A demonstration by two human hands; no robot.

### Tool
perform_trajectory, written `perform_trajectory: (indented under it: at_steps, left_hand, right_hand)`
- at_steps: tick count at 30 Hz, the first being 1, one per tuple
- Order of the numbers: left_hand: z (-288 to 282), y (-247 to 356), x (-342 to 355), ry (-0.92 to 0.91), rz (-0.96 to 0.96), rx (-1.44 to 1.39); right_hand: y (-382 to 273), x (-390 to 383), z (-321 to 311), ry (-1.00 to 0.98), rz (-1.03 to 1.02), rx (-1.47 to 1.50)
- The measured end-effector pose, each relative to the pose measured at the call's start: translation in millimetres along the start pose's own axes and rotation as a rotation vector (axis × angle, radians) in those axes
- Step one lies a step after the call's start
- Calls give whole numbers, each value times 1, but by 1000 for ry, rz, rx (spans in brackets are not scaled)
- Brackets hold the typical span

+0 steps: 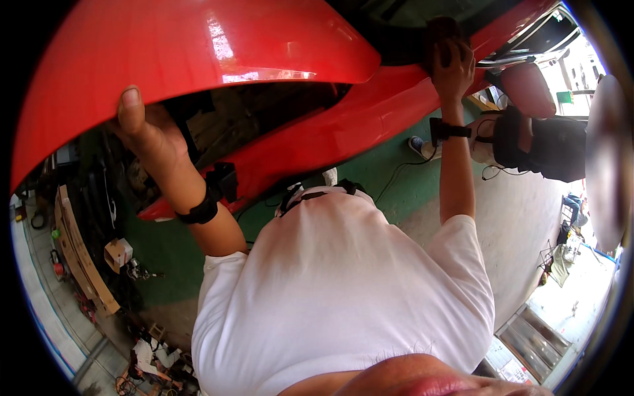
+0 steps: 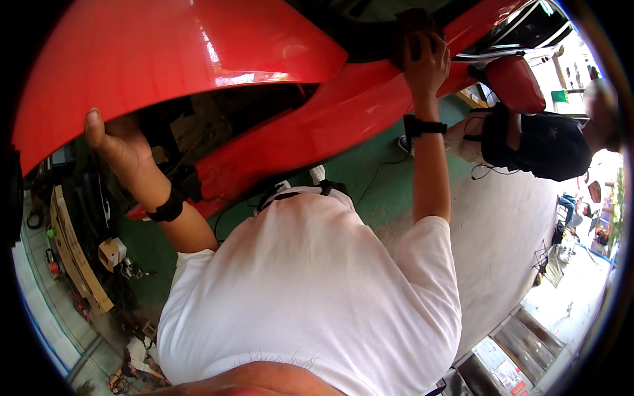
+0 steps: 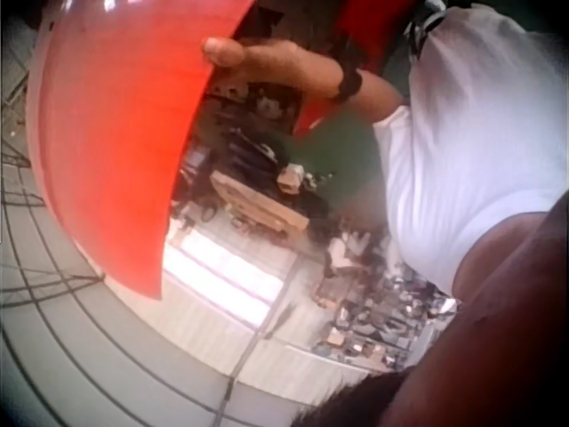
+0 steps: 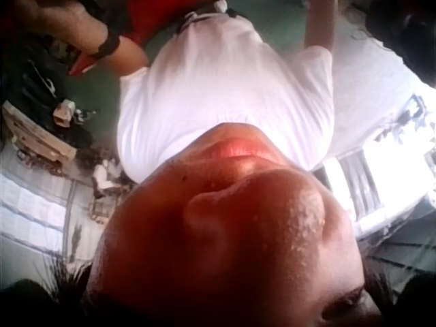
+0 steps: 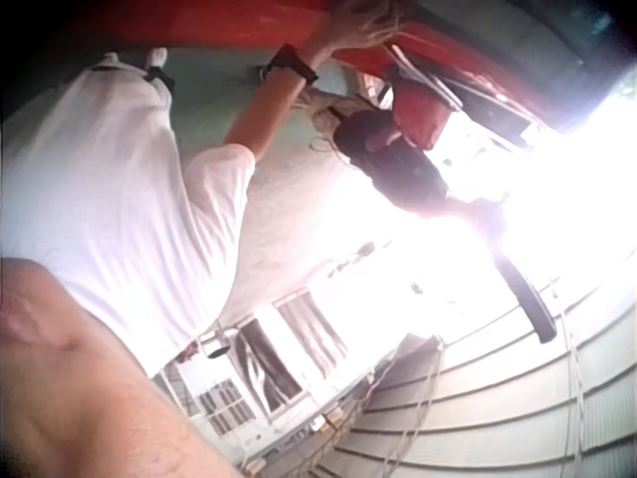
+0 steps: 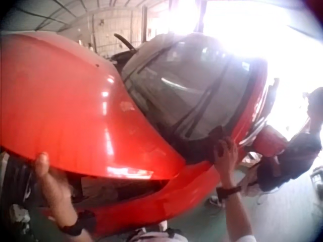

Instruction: The person cleans a red car by wiping its front bumper, grille, fender, and hood with a cloth.

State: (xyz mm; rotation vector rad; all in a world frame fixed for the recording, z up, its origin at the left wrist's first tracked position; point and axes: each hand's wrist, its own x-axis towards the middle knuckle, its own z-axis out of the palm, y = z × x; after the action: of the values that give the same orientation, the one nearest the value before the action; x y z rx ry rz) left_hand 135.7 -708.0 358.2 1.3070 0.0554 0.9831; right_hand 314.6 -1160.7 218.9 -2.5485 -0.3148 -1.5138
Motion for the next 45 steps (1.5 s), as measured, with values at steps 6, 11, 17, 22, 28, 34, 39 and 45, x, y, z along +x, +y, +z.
perform_trajectory:
  at_steps: [6, 11, 17, 22, 28, 34, 39, 45]
  left_hand:
    - [-3, 1, 1, -40, -34, -90]
    - [10, 13, -3, -59, 42, 10]
    - [-20, 12, -27, -236, 106, 97]
    - [-93, -24, -62, -576, -200, 527]
    - [-162, -84, -105, -537, -175, 907]
    - [-153, -122, -132, -611, -121, 904]
    - [-165, -139, -134, -604, -126, 896]
    - [-156, -137, -132, -601, -220, 955]
  right_hand:
    - [-74, -74, -10, -47, 295, 216]
    - [-147, -154, -41, -226, 337, 432]
    - [-111, -123, -36, -222, 355, 419]
    - [-87, -74, -21, -83, 330, 300]
    - [-164, -140, -29, -214, 194, 414]
    - [-152, -149, -42, -442, -11, 563]
    - [-103, -112, -40, -456, 54, 388]
    - [-133, -111, -40, -390, 379, 380]
